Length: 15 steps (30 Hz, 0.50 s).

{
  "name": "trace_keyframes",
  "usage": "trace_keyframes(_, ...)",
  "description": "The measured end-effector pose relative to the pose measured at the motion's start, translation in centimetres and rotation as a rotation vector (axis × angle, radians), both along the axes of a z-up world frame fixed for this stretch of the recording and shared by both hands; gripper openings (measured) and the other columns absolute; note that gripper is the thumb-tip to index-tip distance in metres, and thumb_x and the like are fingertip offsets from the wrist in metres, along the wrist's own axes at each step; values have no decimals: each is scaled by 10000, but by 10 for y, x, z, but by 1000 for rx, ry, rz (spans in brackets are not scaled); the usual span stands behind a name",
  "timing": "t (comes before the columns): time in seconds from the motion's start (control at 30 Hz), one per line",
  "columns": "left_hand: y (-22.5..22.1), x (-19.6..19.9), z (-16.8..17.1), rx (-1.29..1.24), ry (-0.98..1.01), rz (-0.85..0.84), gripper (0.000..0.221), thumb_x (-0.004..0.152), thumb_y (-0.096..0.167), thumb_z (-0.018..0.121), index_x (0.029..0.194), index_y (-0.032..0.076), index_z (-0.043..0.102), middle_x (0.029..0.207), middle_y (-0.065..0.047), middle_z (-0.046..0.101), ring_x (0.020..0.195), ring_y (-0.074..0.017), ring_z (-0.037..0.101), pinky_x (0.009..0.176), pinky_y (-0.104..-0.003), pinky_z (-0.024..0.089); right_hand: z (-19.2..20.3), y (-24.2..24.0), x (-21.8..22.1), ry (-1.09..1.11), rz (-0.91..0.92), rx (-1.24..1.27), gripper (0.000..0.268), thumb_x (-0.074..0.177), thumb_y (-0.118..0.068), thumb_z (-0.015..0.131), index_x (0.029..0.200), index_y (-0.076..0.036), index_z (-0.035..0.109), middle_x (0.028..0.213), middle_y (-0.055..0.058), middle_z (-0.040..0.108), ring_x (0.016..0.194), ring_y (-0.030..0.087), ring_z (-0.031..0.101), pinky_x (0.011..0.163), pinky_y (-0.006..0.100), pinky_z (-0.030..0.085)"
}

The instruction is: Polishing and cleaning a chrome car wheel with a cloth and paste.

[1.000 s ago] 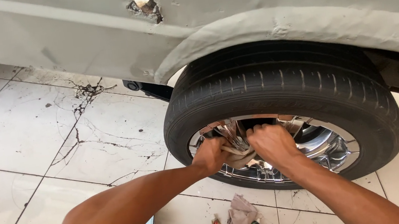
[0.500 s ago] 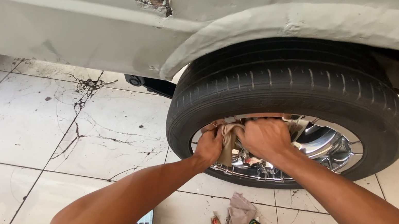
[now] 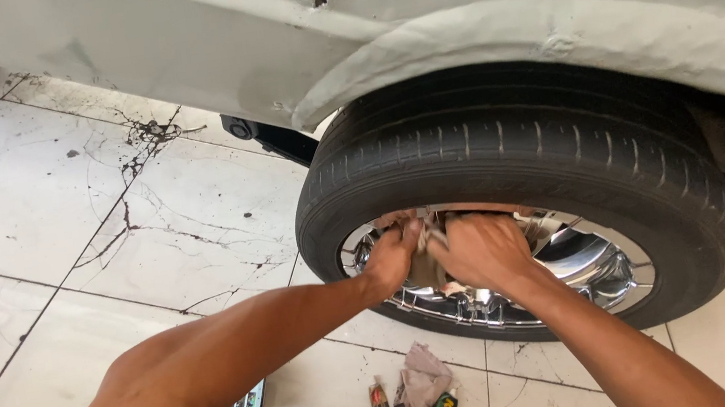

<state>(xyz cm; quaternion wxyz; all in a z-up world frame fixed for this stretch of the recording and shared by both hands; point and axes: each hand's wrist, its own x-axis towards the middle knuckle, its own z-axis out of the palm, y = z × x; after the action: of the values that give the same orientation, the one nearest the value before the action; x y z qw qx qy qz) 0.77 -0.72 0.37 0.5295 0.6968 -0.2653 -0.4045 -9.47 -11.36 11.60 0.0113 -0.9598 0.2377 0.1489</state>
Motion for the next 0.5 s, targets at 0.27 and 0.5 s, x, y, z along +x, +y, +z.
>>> trace_keyframes(0.27,-21,16,-25,-26,218,183,674,973,497,375,1372,-6,582,1372,-221,620,1234,-331,597,1060,-428,432,-12,3,6,-153,-1,-132,695,1028,-557,450,557,-84,644,494,68,572,417,201,520,418,411,453)
trace_keyframes(0.5,-19,14,-54,-433,365,-103,638,1021,458,375,1344,-52,578,1346,-218,628,1228,-288,588,1104,-400,437,-26,-8,-13,-346,295,-202,528,907,-500,611,752,-4,709,637,188,691,545,302,697,504,446,562)
